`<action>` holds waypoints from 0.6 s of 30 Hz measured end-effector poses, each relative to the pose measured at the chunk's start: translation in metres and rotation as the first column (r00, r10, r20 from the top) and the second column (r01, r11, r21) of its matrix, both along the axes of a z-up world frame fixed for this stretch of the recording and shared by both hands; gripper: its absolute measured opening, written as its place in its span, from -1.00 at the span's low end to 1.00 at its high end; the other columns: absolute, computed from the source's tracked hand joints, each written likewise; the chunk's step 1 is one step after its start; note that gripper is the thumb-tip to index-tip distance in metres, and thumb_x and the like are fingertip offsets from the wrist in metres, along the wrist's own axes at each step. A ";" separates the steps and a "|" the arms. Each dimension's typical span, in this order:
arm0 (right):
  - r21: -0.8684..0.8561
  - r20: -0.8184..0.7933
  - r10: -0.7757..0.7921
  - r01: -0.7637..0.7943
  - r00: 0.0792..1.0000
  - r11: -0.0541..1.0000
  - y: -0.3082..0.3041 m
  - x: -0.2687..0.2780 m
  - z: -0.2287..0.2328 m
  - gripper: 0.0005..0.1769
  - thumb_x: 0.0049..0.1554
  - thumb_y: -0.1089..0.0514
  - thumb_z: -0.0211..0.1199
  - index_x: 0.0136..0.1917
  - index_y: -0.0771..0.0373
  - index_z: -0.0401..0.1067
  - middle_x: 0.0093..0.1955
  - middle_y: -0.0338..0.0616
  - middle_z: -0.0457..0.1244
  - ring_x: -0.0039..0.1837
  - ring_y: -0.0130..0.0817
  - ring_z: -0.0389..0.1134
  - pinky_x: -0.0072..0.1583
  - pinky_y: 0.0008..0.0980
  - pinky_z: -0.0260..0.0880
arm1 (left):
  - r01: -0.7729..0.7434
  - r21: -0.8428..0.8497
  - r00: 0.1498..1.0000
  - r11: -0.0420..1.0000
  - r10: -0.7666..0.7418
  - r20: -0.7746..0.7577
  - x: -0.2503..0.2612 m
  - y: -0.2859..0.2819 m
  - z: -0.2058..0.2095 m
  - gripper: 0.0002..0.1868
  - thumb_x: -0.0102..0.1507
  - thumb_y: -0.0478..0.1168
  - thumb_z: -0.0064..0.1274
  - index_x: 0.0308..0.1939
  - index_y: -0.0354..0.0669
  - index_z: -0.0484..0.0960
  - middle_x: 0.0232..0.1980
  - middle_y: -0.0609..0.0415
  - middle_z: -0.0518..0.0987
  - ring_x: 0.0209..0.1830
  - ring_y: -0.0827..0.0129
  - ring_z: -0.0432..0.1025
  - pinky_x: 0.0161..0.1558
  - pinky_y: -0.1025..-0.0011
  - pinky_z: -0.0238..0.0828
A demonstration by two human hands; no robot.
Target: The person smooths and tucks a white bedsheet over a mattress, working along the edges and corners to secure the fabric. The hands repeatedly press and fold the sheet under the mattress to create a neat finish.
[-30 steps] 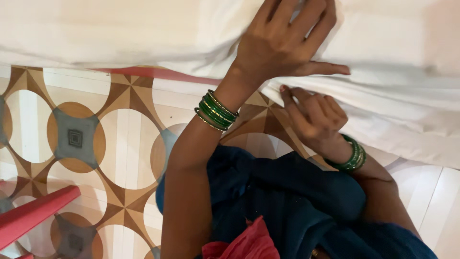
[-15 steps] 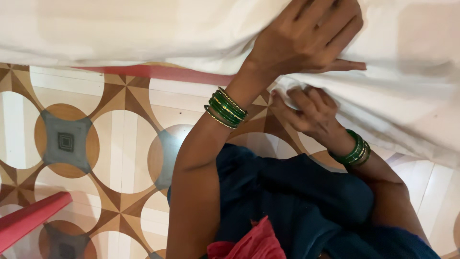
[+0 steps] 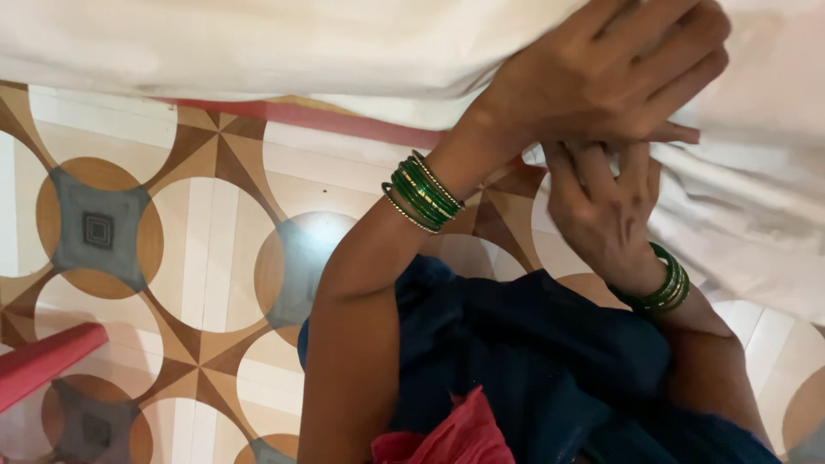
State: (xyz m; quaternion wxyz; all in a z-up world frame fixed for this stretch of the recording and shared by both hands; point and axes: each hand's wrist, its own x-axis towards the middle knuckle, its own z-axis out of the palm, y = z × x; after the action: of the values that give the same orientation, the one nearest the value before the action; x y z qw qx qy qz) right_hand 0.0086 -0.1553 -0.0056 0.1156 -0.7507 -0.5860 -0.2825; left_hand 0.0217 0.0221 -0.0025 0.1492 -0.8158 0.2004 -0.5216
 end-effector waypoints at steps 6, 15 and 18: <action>-0.098 0.009 -0.030 0.031 1.000 0.995 -0.005 -0.009 -0.014 -0.43 0.15 -0.02 0.24 0.29 0.40 0.54 0.16 0.07 0.33 0.11 0.00 0.25 0.17 -0.04 0.30 | 0.018 0.019 1.000 1.000 -0.018 0.013 0.009 0.002 -0.024 -0.44 0.33 0.17 0.09 -0.01 -0.35 0.58 0.23 -0.05 0.41 0.29 0.03 0.31 0.21 0.07 0.39; 0.088 -0.092 0.072 -0.064 0.993 0.994 -0.020 0.021 -0.045 -0.65 0.18 0.22 0.32 0.19 0.44 0.65 -0.10 -0.02 0.32 0.01 -0.09 0.29 0.01 -0.09 0.27 | 0.009 -0.004 0.999 1.000 -0.009 0.047 0.024 -0.001 -0.034 -0.41 0.38 0.25 -0.05 0.05 -0.25 0.62 0.28 0.05 0.45 0.25 0.16 0.35 0.13 0.17 0.44; 0.309 -0.010 0.058 -0.052 0.998 0.950 -0.040 0.035 -0.047 -0.88 0.19 0.33 0.46 -0.07 0.35 0.52 -0.07 0.02 0.40 0.15 -0.04 0.44 0.18 -0.09 0.44 | -0.077 0.061 0.992 0.995 0.070 0.106 0.028 0.000 -0.032 -0.60 0.36 0.05 0.06 0.00 -0.23 0.63 0.24 0.10 0.50 0.20 0.23 0.40 0.10 0.24 0.44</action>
State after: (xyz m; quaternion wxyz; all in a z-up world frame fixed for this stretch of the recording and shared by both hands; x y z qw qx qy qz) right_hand 0.0432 -0.1949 -0.0528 0.2448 -0.7095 -0.5541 -0.3603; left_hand 0.0496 0.0221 -0.0343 0.2050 -0.7892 0.1789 -0.5505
